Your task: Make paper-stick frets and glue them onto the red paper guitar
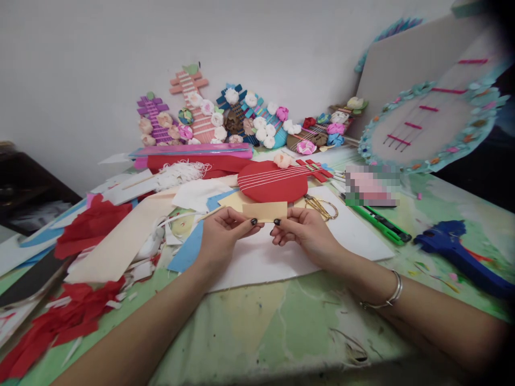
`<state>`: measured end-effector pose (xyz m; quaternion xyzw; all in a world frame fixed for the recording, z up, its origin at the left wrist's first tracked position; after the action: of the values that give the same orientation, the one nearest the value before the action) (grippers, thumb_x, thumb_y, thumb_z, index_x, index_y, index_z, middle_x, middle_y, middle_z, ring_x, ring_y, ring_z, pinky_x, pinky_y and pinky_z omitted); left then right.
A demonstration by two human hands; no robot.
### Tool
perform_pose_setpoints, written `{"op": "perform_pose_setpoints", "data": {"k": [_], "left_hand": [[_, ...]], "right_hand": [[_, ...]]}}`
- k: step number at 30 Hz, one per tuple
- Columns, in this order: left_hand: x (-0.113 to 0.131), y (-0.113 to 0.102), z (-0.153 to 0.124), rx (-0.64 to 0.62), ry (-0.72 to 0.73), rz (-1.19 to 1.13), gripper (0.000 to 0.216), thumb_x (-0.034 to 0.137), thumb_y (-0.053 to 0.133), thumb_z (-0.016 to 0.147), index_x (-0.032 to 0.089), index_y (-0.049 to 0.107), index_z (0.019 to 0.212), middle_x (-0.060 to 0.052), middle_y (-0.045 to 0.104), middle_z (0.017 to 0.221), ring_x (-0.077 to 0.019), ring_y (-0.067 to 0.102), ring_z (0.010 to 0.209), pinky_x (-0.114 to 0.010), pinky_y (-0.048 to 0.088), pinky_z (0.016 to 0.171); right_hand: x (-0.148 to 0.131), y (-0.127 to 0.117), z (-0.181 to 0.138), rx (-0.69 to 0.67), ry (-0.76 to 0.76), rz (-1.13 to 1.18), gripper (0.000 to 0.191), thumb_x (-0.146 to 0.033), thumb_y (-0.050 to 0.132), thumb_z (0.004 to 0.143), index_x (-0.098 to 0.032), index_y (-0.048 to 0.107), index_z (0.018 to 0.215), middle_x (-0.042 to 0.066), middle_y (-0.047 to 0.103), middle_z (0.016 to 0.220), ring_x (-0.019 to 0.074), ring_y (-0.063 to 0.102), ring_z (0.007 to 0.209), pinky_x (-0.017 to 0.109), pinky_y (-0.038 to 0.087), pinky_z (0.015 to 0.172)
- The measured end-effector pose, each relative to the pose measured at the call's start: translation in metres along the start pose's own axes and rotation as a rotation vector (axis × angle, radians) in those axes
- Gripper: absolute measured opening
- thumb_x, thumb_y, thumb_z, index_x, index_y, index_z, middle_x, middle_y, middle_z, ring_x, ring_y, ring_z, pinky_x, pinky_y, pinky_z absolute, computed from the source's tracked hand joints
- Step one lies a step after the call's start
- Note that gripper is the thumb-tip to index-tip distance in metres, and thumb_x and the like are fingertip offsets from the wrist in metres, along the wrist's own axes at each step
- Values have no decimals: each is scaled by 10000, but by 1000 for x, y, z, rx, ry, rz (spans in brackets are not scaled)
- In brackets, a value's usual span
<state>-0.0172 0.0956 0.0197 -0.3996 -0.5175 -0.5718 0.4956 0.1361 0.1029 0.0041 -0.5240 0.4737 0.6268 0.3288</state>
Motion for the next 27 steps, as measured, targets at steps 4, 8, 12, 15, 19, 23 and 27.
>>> {"op": "perform_pose_setpoints", "data": {"k": [4,8,12,15,19,23,27], "left_hand": [[5,1,-1,-39,63,61,199,211,747,629,129,568,659,-17,671,618,-220,695,667,-354,598,678],[13,2,-3,-69,132,143,158,190,717,661,135,568,662,-7,653,589,-230,695,661,-348,605,651],[20,0,-4,-50,217,225,132,184,675,699,146,559,648,21,615,569,-212,694,640,-315,604,625],[24,-1,-5,-34,271,328,135,202,642,729,152,552,642,16,617,584,-192,688,621,-292,594,611],[31,6,-10,-95,401,507,111,219,684,691,161,589,689,0,624,639,-172,673,642,-260,575,591],[44,15,-19,-109,677,726,41,217,656,725,183,635,734,-42,628,782,-164,626,753,-275,563,625],[59,23,-35,36,1027,1001,41,179,655,721,205,634,697,-83,569,1064,-232,535,1012,-386,495,802]], "right_hand": [[3,0,0,2,41,55,144,-241,670,686,-116,614,731,57,680,653,115,634,535,197,500,508],[7,1,0,-2,89,97,115,-206,663,684,-108,618,722,60,681,648,104,630,526,175,494,495],[7,2,0,0,101,109,101,-195,661,680,-105,621,702,63,680,648,102,631,525,166,492,487],[9,2,0,4,121,119,104,-194,672,669,-105,621,686,67,680,651,99,626,521,169,496,488],[9,0,0,10,118,126,100,-188,674,665,-107,623,690,65,680,652,98,626,524,167,496,484],[7,1,-2,37,95,103,97,-199,667,671,-118,616,689,62,679,642,102,626,516,174,499,477],[5,2,-4,70,85,60,85,-195,645,688,-120,603,693,56,676,631,113,633,509,185,507,478]]}}
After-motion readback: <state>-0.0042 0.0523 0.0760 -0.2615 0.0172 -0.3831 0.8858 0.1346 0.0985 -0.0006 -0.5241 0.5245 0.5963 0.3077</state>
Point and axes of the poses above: each hand's wrist, its own z-axis towards the middle knuckle, its own y-axis out of the palm, x = y × z, the point moved 8 cm from there along z, towards the middle knuckle
